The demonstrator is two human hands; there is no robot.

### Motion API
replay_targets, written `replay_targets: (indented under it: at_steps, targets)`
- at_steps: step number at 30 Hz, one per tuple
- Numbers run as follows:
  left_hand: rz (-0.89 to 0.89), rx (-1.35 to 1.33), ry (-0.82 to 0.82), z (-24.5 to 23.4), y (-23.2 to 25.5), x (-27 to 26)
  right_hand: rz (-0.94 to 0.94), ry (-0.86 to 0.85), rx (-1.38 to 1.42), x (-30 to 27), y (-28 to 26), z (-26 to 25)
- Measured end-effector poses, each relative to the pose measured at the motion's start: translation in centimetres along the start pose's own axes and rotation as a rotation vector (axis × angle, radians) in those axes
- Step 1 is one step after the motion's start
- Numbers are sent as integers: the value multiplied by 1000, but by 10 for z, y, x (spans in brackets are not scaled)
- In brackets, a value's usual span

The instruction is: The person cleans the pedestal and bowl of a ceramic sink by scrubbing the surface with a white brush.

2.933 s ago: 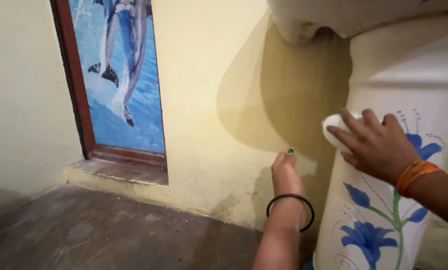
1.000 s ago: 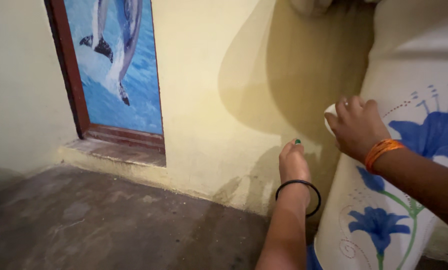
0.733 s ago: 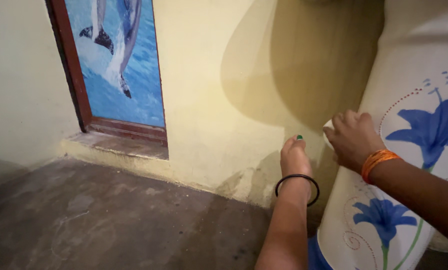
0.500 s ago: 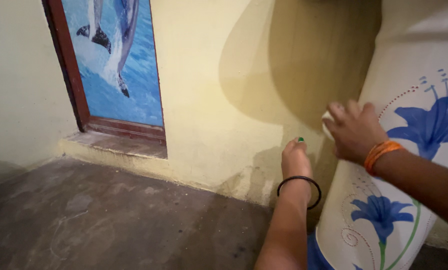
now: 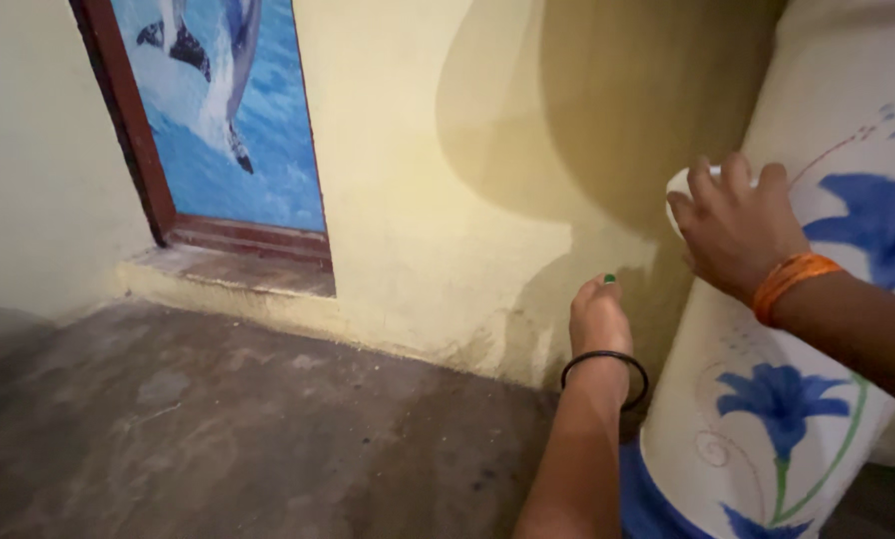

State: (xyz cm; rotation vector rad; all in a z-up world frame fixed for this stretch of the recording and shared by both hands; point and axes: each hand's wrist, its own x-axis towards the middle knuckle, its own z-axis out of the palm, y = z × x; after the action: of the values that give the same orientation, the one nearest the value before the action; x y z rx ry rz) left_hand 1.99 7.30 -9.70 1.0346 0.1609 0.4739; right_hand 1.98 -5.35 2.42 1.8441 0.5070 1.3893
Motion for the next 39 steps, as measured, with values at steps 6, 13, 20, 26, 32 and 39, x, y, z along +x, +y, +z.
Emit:
replay_targets:
  at_steps: [6,13,20,26,32,39]
  targets:
    - [17,144,13,-19,-6,-14,-33,-72,106,-36,-50,6]
    - [-1,205,39,-32,-3,-18,-69,-212,221,-57,-74,0]
    - [3,130,-35,-21,0,-25,-24,-220,299,-47,-47,-17]
    - [-13,82,-6,-8,-24,-12,7,-130,181,-26,-13,-23]
    - [-15,71,-11,4,-40,2,3,-56,165,-24,-14,-12]
    - [64,281,33,-28,-51,-3,-20,-166,234,-47,-68,7]
